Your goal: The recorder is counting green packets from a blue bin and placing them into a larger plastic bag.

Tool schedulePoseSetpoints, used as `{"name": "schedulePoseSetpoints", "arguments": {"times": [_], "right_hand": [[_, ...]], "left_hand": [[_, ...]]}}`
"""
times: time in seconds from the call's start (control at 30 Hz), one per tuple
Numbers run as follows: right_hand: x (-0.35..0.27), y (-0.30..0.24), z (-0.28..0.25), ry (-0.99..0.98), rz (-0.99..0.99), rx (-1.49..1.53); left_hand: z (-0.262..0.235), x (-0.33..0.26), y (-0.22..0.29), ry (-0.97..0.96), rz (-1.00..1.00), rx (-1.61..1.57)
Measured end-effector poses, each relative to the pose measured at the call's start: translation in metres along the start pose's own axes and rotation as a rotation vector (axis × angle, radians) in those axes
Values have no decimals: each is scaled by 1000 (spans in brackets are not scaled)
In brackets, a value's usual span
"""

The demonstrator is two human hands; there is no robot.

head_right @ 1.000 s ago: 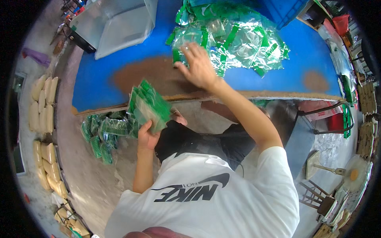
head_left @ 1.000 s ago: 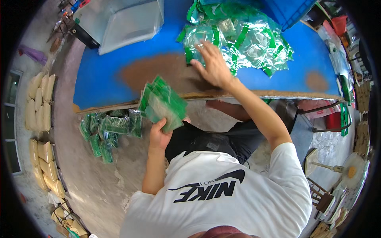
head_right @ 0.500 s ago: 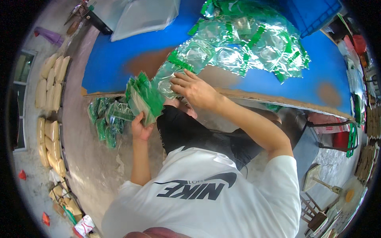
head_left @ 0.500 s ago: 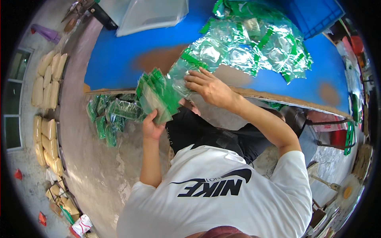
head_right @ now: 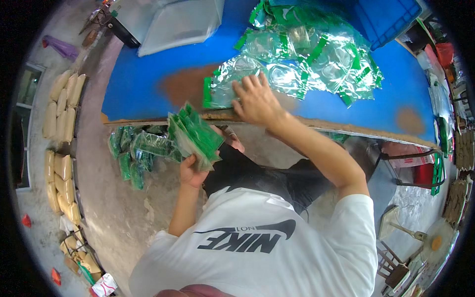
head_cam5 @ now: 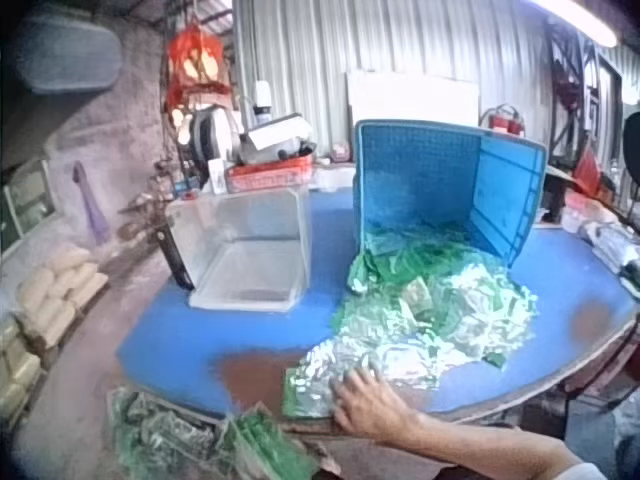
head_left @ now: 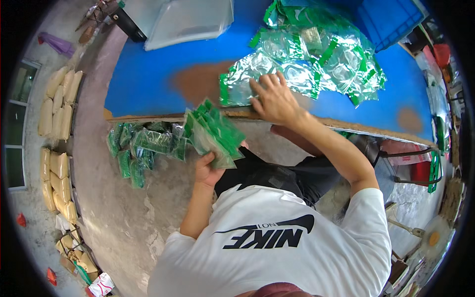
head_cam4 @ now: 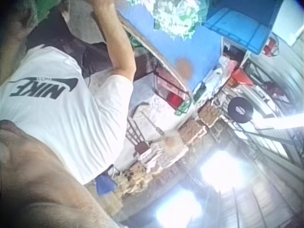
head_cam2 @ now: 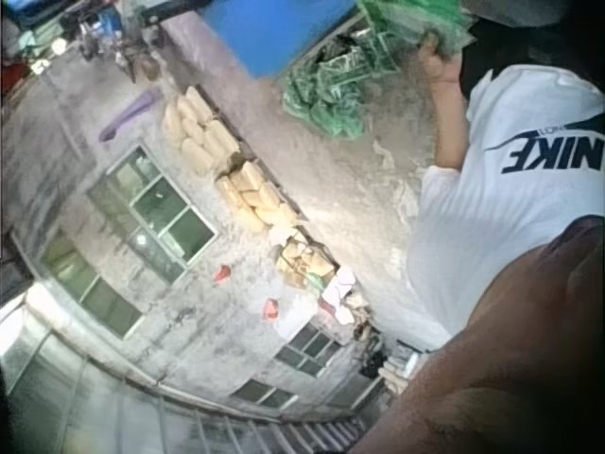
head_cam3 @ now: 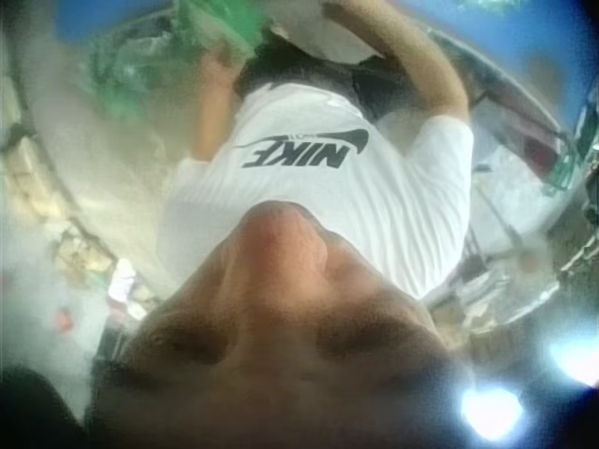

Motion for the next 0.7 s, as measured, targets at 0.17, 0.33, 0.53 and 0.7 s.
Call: {"name": "schedulePoseSetpoints", "arguments": {"times": [0.17, 0.33, 0.53, 0.7], "right_hand": [[-14, -42, -4, -52, -121, 325], [9, 25, -14, 36, -56, 73], [-26, -35, -5, -134, -238, 245], [-37, 45, -33, 250, 294, -108]], "left_hand": [[29, 14, -20, 39, 28, -30], [50, 26, -14, 22, 47, 100], [32, 21, -30, 128, 25, 140], [37, 32, -27, 7, 18, 123]]}}
Point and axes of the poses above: each hand's wrist, its own x-axis towards the middle knuckle, its own z-axis out of the palm, y = z × x, the point moved 9 cm from there along x, towards the middle knuckle, and after that the axes turned 7 degrees about x, right-handed, at the moved point
